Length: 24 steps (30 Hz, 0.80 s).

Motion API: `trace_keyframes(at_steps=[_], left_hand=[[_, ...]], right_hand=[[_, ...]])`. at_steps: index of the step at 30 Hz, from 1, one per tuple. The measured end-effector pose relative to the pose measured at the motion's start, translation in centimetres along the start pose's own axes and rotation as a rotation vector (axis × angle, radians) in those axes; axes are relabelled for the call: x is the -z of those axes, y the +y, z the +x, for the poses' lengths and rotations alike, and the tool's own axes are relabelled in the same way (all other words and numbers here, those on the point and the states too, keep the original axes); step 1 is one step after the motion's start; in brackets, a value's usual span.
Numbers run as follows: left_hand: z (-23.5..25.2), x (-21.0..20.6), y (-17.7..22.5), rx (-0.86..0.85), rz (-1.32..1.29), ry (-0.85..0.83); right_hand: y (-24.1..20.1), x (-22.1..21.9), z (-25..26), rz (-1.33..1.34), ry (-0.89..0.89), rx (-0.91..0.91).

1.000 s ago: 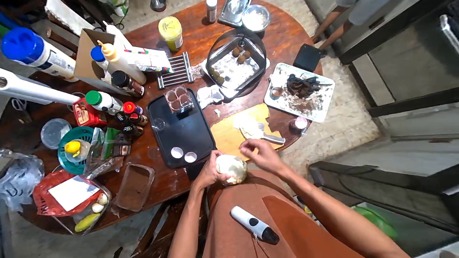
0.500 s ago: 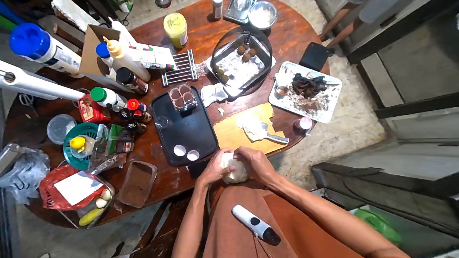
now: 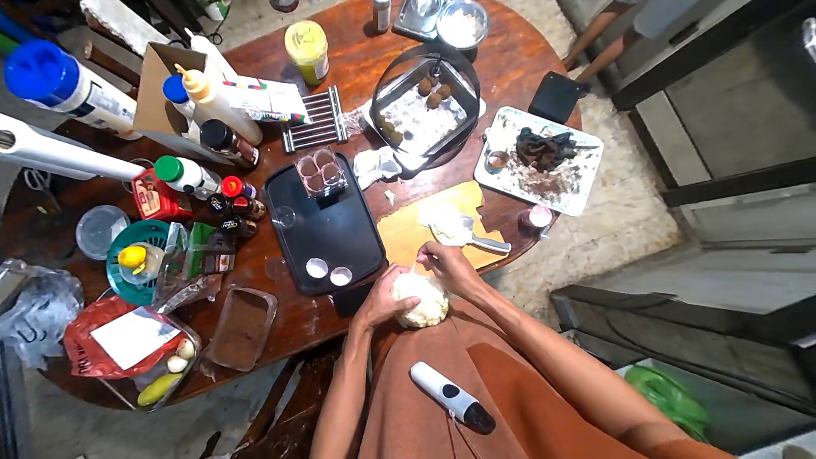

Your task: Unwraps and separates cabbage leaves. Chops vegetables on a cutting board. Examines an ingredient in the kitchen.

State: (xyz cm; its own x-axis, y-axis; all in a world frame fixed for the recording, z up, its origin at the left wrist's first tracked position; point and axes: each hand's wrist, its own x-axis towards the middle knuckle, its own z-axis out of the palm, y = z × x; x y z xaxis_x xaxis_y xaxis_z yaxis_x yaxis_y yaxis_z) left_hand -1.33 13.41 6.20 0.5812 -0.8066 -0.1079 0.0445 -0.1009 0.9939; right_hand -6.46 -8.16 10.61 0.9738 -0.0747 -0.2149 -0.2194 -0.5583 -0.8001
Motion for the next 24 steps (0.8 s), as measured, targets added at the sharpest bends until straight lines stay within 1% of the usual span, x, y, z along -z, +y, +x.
trace_keyframes(at_steps=[4,6,9,11,14,16,20,22,24], left_hand=[[0.2,-0.2,-0.3,-0.022,-0.049,-0.022],[0.1,-0.5,-0.6,-0.005,-0.071,-0.008],[-0.1,-1.1,-1.0,0.062,-0.161,0.057],[-0.1,-1.1,-1.2,0.064,-0.141,0.059],[-0.2,-0.9,-1.3,0.040,-0.076,0.011],[-0.4,-0.8,-1.6,0.022,-0.072,0.012],[-0.6,-0.5,-1.9,0.016,-0.111,-0.023],[-0.6,-0.3,-2.2,-0.004,-0.148,-0.064],[-0.9,0.0,-2.6,0.008,-0.184,-0.088]], right_hand=[[1.1,-0.5,0.4,0.139,-0.132,-0.126],[1.9,-0.9,0.4,0.208,-0.185,-0.150],[2.8,-1.2,0.3,0.265,-0.243,-0.173],[3.4,-1.5,0.4,0.328,-0.295,-0.175],[4.7,-2.4,0.6,0.525,-0.376,-0.171],[5.4,-3.4,0.6,0.721,-0.426,-0.203],[5.4,-4.8,-0.5,0.974,-0.445,-0.396],[4.8,-4.8,-1.1,1.032,-0.440,-0.479],[4.6,-5.2,-1.2,1.044,-0.393,-0.537]])
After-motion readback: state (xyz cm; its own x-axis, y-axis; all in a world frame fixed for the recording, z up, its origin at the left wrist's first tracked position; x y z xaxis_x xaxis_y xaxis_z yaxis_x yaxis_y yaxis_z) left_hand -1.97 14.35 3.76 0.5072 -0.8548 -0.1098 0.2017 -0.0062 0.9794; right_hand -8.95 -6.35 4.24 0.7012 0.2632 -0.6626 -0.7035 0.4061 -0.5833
